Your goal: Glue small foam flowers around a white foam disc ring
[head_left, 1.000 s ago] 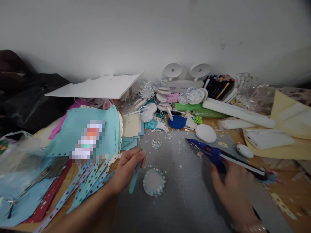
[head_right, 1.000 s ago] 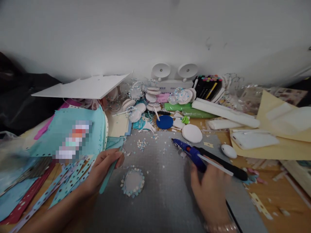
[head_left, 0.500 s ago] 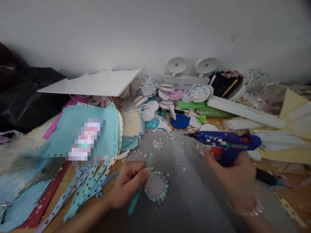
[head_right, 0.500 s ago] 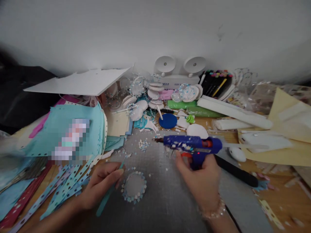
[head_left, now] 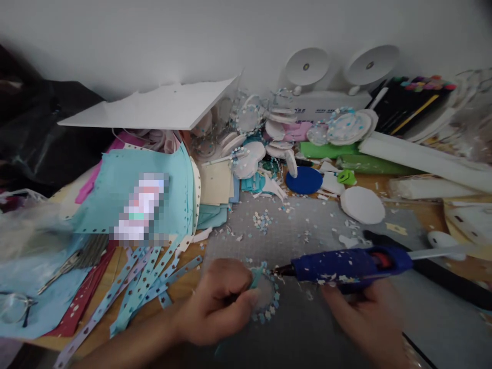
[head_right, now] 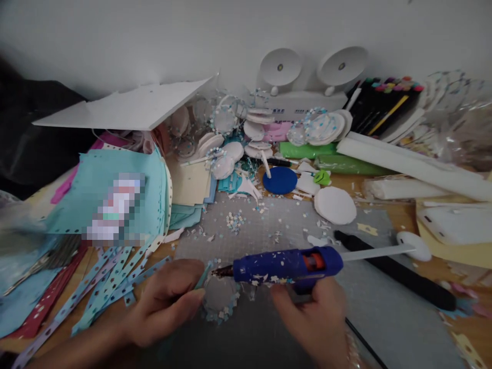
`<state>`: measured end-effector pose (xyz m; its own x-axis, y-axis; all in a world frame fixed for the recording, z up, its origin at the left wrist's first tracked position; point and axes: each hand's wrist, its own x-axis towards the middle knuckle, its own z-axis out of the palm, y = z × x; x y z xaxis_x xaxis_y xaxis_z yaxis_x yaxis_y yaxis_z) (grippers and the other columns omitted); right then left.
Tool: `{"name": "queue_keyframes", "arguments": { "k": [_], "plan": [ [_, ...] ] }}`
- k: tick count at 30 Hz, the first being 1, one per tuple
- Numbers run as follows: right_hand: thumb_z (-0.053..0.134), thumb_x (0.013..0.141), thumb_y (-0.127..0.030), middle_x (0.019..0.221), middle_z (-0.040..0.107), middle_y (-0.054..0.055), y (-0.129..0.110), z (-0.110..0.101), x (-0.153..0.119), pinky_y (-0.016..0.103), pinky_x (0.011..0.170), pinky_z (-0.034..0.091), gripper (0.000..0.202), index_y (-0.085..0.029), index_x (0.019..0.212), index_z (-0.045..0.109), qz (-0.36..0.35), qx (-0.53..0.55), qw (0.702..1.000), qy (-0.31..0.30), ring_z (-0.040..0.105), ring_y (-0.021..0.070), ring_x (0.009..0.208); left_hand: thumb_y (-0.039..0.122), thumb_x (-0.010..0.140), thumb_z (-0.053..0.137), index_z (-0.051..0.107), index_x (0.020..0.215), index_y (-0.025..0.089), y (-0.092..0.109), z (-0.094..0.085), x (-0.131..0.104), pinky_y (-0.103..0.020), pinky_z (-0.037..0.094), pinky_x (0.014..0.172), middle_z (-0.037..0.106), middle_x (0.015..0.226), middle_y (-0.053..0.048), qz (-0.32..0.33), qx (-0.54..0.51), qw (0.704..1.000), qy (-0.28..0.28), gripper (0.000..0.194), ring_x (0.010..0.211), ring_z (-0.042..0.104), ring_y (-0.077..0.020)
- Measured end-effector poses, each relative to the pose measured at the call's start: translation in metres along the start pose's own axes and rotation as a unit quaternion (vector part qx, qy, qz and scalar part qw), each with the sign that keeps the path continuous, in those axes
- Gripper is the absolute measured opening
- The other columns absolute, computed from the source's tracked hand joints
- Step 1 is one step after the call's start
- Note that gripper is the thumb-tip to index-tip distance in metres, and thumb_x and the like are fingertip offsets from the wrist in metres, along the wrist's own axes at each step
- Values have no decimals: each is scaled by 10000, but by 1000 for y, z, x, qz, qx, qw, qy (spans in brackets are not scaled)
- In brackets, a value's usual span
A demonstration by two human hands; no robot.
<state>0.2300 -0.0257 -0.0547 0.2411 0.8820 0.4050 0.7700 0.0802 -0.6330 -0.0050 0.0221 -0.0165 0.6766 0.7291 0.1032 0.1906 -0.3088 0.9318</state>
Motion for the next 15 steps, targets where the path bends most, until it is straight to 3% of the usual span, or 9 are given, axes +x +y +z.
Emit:
{"name": "queue_keyframes", "arguments": {
  "k": [11,15],
  "plan": [
    [594,698,-338,319,412,-46,-5,-2,4,275,301,325,277,-275,491,420,13,-2,1000,-11,405,153,272,167,855,418,181,612,221,0,1,0,-316,228,531,228,527,51,35,30,999,-4,343,516,272,-128],
    [585,713,-337,329,450,-34,-6,-2,5,273,301,336,276,-263,480,458,17,2,1000,-18,422,155,282,158,851,423,178,609,221,-1,1,0,-317,218,528,210,517,57,36,31,999,-6,350,503,256,-126]
  ]
}}
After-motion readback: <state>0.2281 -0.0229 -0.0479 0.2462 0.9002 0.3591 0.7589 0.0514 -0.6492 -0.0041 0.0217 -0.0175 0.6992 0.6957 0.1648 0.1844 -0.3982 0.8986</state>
